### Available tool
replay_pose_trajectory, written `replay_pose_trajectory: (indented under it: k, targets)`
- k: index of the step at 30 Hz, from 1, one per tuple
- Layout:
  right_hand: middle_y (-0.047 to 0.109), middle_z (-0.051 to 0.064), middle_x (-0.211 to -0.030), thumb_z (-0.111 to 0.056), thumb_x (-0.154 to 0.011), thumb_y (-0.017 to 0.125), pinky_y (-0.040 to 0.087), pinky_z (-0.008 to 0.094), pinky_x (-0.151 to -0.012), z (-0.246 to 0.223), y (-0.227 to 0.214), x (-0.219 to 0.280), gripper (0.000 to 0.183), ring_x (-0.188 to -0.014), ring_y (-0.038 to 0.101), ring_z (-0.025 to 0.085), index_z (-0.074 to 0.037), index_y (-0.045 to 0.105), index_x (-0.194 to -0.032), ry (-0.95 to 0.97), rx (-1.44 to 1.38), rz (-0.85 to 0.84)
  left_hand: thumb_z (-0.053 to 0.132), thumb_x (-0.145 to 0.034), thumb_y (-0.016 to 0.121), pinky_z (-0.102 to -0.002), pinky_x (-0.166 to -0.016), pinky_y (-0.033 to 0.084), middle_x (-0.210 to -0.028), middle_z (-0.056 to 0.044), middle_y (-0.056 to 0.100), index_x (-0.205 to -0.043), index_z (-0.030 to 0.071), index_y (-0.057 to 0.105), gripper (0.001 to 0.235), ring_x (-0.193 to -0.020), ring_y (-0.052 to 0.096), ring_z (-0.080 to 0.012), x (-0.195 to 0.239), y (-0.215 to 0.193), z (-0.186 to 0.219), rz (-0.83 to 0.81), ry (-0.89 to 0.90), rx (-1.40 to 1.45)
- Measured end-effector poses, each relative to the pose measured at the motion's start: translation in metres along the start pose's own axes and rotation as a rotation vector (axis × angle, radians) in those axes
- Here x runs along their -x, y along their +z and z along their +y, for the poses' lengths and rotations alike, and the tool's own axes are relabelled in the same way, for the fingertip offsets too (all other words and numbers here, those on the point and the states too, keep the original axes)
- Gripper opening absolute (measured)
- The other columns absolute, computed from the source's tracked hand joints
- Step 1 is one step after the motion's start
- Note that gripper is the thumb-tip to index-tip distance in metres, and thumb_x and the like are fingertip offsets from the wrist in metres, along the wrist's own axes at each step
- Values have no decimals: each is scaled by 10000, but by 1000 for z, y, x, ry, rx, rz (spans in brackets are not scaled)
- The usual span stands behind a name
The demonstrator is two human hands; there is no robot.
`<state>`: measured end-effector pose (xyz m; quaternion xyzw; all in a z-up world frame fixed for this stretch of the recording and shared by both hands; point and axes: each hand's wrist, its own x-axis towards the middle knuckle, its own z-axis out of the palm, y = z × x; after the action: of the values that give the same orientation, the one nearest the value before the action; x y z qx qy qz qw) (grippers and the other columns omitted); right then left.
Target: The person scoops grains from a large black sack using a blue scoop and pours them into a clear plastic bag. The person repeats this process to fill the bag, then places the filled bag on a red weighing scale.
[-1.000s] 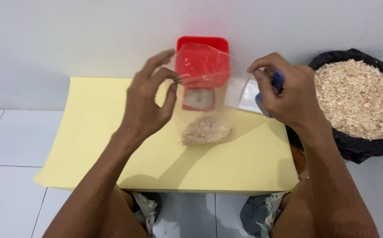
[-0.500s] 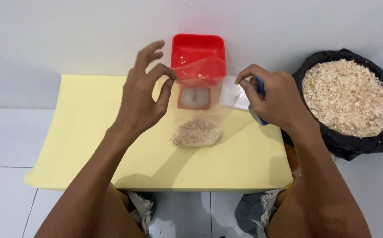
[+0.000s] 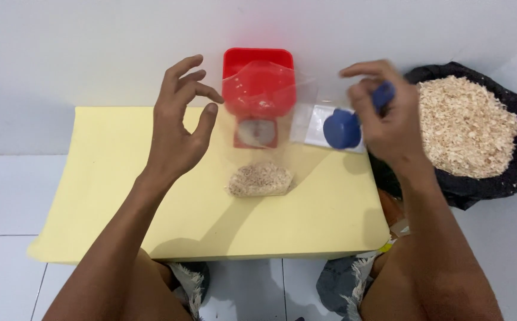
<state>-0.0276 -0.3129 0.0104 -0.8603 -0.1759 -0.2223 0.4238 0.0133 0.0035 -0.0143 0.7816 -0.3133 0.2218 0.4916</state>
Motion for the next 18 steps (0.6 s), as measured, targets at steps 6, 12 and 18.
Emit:
replay_pose_trajectory:
  k: [6, 12, 18]
  targets:
    - [499, 78, -842, -145, -1143, 537, 489, 254, -605, 39, -49, 8, 225, -676, 478, 139, 3, 511, -1310, -4, -235, 233, 17, -957, 532, -467, -1125, 455, -1532, -115, 444, -964, 111, 609, 122, -1418, 542, -366, -3, 0, 13, -90, -65, 109]
    - [603, 85, -1134, -11, -1211, 554, 583, 266, -869, 100, -101, 31, 110, -945, 613, 144, -58, 534, -1309, 73, -142, 367, 102, -1050, 622, -475, -1149, 441, -1469, -186, 514, -1053, 67, 620, 36, -1344, 578, -361, -8, 7, 1, -67, 12, 25]
    - [671, 161, -835, -71, -1237, 580, 636, 378, -752, 128, -143, 64, 230, -739, 675, 217, 85, 740, -1180, 62, 265, 445, 146, -1166, 570, -477, -1063, 474, -1409, -238, 602, -904, -1, 598, 301, -1273, 629, -358, -19, 9, -6, -26, 17, -66]
